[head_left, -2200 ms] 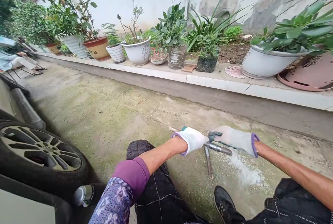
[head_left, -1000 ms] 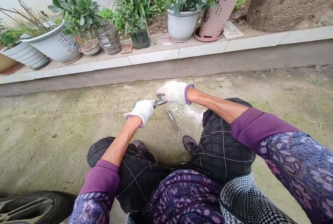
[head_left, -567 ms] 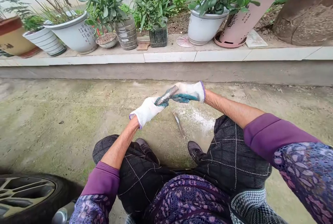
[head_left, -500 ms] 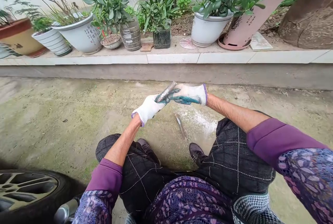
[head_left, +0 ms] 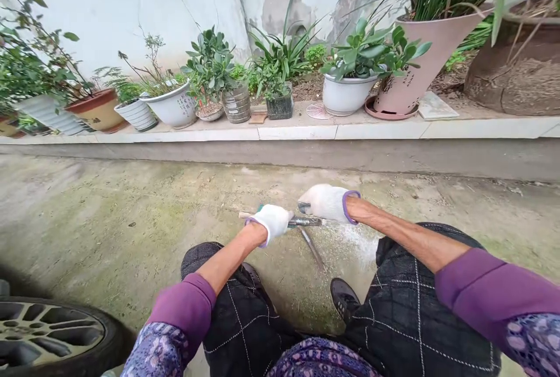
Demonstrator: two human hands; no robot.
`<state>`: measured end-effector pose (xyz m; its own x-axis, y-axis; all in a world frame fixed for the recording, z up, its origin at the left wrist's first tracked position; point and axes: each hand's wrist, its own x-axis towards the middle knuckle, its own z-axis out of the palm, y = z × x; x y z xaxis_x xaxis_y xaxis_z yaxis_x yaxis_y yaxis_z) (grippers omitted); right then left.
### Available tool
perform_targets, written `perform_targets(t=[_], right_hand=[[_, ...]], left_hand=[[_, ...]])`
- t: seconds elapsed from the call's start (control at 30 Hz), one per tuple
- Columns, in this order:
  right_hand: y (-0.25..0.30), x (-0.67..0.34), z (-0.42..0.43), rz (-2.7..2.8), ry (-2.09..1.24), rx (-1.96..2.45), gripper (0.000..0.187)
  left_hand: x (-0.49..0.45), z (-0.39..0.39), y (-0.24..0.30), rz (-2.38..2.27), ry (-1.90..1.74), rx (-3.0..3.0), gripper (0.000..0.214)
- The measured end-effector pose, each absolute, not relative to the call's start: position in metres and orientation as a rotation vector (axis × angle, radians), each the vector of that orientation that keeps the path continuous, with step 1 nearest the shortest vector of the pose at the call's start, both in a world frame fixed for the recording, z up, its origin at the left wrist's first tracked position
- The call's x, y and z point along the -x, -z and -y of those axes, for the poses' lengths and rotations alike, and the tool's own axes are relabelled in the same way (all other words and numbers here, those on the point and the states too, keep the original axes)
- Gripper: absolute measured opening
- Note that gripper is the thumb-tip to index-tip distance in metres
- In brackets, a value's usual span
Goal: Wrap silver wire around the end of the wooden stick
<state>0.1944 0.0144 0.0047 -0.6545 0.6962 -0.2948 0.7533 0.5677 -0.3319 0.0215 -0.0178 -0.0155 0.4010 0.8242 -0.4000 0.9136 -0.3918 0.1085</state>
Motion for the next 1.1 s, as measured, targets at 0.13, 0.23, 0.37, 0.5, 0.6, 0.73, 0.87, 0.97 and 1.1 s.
perform_targets(t=[0.13,0.23,0.37,0.5,0.6,0.73,0.87,0.97,1.1], right_hand=[[-0.01,-0.215,-0.023,-2.729,0.912,-1.276,0.026],[-0.014,-0.225,-0.029,-2.609,1.37,-1.44,0.032],[-0.014,-0.227,-0.041,-2.401,1.959,-1.624,0.028],[-0.01,-0.223,-0.054,-2.43,2.006,-1.617,0.03],[-0.002,-0.216,-0.057,-2.442,2.073,-1.425,0.034],[0.015,-0.202,-0.055,-2.336,2.202,-1.064,0.04],[0.035,-0.192,-0.051,-2.175,2.33,-0.779,0.045],[0.044,-0.194,-0.047,-2.064,2.349,-0.874,0.051],[0.055,-0.203,-0.054,-2.005,2.245,-1.184,0.043]], left_hand=[[-0.002,0.04,-0.002,-1.44,0.129,-2.211,0.026],[0.023,0.052,-0.022,-1.328,-0.141,-2.035,0.051],[0.055,0.046,-0.039,-1.178,-1.004,-1.42,0.063],[0.072,0.034,-0.038,-1.232,-1.24,-1.199,0.051],[0.08,0.033,-0.036,-1.132,-1.299,-1.069,0.054],[0.101,0.033,-0.039,-0.918,-1.453,-0.857,0.054],[0.128,0.025,-0.04,-0.778,-1.581,-0.63,0.07],[0.142,0.025,-0.042,-0.74,-1.598,-0.575,0.067],[0.152,0.036,-0.046,-0.76,-1.635,-0.559,0.072]])
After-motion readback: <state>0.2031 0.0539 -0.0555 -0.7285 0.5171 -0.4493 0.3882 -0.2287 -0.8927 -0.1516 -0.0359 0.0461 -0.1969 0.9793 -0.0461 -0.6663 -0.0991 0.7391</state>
